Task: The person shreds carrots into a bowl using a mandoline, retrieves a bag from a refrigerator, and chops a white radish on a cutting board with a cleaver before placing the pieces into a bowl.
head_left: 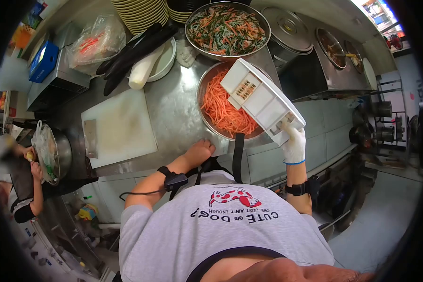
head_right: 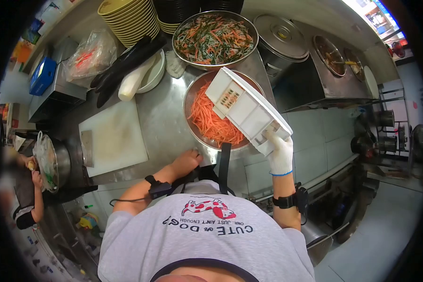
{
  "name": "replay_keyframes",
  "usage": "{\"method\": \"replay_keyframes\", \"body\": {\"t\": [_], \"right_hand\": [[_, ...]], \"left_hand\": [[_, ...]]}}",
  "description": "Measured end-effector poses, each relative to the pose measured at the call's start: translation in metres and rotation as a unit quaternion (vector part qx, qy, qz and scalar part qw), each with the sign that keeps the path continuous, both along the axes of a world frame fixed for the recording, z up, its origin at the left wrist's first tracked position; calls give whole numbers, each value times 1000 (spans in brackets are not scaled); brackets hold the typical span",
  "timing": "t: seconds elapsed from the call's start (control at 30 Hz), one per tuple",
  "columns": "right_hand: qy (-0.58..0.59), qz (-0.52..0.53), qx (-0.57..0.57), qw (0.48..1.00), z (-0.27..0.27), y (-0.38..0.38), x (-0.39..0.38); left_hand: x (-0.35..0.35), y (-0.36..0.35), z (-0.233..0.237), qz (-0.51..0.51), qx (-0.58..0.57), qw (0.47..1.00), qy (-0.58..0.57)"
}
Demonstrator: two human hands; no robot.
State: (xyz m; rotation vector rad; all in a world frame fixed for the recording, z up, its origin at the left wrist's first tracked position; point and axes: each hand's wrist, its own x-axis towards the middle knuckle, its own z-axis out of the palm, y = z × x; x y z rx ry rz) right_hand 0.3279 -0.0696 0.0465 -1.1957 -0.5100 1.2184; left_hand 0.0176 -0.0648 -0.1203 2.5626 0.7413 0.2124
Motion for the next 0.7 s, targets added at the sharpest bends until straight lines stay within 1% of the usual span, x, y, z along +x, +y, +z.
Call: {"method": "replay_keyframes", "body": {"t": [0.03,0.07,0.13,0.17,0.2,0.23,0.27,0.3,0.33,0.37,0.4,0.43,0.47,0.5,0.53,0.57,0.6,0.63,0.67,0.7], "right_hand": [[37,7,0,999,-2,2,4],[74,13,0,997,-4,4,8],[95,14,15,995,-2,7,13],[110,16,27,993,-2,8,16],[115,17,32,993,-5,9,20],[129,21,43,990,-11,9,25],[143,28,54,988,-15,10,29],[147,36,57,987,-18,10,33],[121,40,60,990,-21,9,34],[95,44,66,992,-22,9,33],[99,54,73,991,-21,7,31],[-12,47,57,997,-19,2,28],[-124,36,41,991,-17,2,24],[-222,56,80,970,6,1,9],[-379,73,183,904,13,2,1],[-521,88,276,803,19,1,-5],[-645,141,320,680,30,3,-11],[-685,159,377,603,41,2,-25],[-683,177,373,603,37,0,-34],[-681,193,369,602,33,-1,-40]], "left_hand": [[-2,1,-1,32,-19,999,-27],[-7,0,-1,31,-16,999,-20],[-11,3,22,160,-137,978,0],[-11,6,37,160,-132,978,5],[-9,10,61,243,-213,945,-51],[-7,12,81,324,-289,894,-109],[0,18,97,329,-284,894,-108],[11,27,112,351,-266,882,-167],[21,36,120,372,-244,866,-227],[29,44,118,381,-234,865,-229],[38,53,112,367,-190,877,-244],[48,60,114,350,-147,888,-258],[57,66,119,354,-139,887,-261],[68,68,134,379,-336,785,-356],[75,68,148,381,-517,636,-428],[80,68,158,382,-517,636,-427],[85,68,168,351,-583,565,-466],[89,68,175,314,-643,488,-500],[89,70,168,315,-630,519,-484],[90,74,136,334,-584,550,-495]]}}
